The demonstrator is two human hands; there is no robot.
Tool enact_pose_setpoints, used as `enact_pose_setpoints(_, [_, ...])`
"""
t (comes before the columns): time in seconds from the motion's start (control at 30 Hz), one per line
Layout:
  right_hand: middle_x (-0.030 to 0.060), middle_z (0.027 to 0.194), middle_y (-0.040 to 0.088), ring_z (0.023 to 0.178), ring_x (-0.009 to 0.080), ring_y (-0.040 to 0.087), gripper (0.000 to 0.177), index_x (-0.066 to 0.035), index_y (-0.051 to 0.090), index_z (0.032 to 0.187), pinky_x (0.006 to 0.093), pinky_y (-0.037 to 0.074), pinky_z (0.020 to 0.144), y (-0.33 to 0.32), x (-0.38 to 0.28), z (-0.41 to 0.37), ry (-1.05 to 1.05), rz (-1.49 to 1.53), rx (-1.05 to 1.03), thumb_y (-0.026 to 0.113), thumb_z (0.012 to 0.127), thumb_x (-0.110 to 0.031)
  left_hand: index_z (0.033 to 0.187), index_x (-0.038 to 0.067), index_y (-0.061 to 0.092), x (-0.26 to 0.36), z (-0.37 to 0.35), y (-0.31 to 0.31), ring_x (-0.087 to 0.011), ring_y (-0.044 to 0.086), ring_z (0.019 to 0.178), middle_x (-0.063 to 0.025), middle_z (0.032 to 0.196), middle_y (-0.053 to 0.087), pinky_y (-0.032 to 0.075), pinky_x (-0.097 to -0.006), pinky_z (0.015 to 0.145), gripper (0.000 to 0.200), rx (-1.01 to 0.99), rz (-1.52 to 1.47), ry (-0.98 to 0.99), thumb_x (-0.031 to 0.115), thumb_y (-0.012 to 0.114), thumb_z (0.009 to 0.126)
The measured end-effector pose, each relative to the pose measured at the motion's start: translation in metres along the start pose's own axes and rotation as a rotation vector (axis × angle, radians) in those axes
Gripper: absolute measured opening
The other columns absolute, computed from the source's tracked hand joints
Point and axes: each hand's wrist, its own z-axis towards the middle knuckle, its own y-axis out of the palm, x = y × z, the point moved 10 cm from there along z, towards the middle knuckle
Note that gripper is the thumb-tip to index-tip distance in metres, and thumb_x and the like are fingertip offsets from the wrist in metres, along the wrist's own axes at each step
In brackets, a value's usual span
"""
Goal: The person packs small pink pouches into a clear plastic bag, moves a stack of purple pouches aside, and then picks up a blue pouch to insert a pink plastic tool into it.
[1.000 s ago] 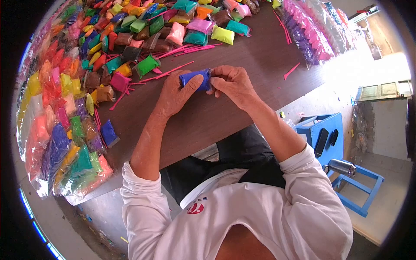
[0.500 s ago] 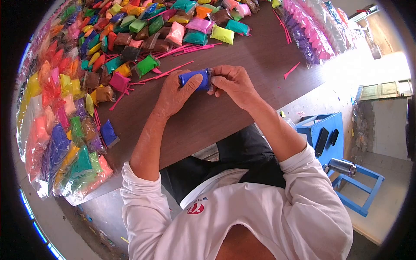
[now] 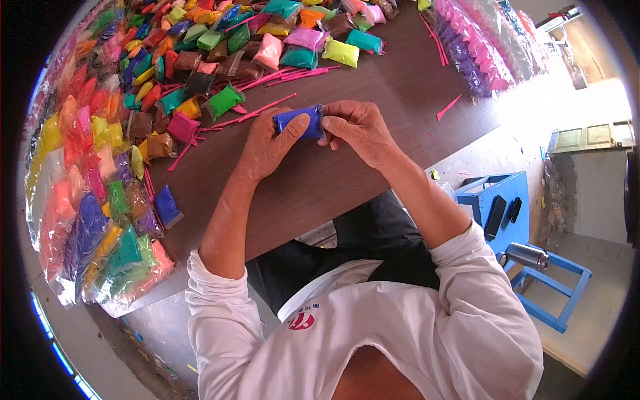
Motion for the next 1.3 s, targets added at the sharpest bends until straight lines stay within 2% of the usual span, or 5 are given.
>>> enact_pose_setpoints(0.6, [0.0053,0.081,0.065,0.071,0.0103,0.063,0.016,0.003,0.064,0.102,0.0235,0.052,0.06,-0.001,-0.001,-0.007,-0.025,0.023,0.103,0.057,0.093,-0.008,0.096,-0.001,0.064,-0.001,-0.003,-0.003,-0.0084,0.05,0.081,0.0011,0.089,0.058,0.044,-0.0267,0.073,0.038,0.026,-0.075,-0.029,0.038,0.065,0.092])
enact_pose_setpoints(0.7, [0.0056,0.087,0.067,0.073,0.0105,0.064,0.015,0.0,0.065,0.104,0.0253,0.053,0.062,-0.036,-0.028,-0.035,-0.175,-0.335,0.343,0.058,0.092,-0.006,0.092,0.001,0.063,-0.006,-0.006,-0.006,-0.0069,0.049,0.079,0.0022,0.087,0.056,0.042,-0.0248,0.07,0.039,0.09,-0.158,-0.117,0.04,0.065,0.092])
enact_pose_setpoints(0.83, [0.0128,0.103,0.066,0.095,0.0291,0.064,0.033,-0.006,0.065,0.109,0.0369,0.051,0.082,-0.128,-0.088,-0.088,-0.498,-1.069,0.755,0.055,0.079,0.005,0.088,0.003,0.063,-0.01,-0.003,-0.01,-0.0054,0.047,0.077,0.0041,0.082,0.055,0.04,-0.0234,0.068,0.039,0.012,-0.188,-0.102,0.042,0.064,0.093])
enact_pose_setpoints(1.0, [0.0133,0.127,0.059,0.119,0.0316,0.053,0.045,-0.007,0.062,0.121,0.0408,0.043,0.101,-0.208,-0.065,-0.102,-0.302,-1.414,0.634,0.055,0.079,0.006,0.087,0.005,0.063,0.004,-0.008,-0.014,-0.0046,0.046,0.076,0.0056,0.079,0.054,0.039,-0.0223,0.067,0.038,0.082,-0.178,-0.067,0.042,0.063,0.093])
enact_pose_setpoints(1.3, [0.0096,0.123,0.061,0.114,0.0299,0.056,0.024,-0.007,0.068,0.108,0.0397,0.045,0.097,-0.216,-0.048,-0.084,-0.168,-1.47,0.388,0.064,0.084,-0.009,0.087,0.006,0.064,-0.014,-0.01,-0.016,-0.0045,0.045,0.073,0.0055,0.079,0.054,0.037,-0.0231,0.062,0.039,0.138,-0.185,-0.17,0.045,0.066,0.091])
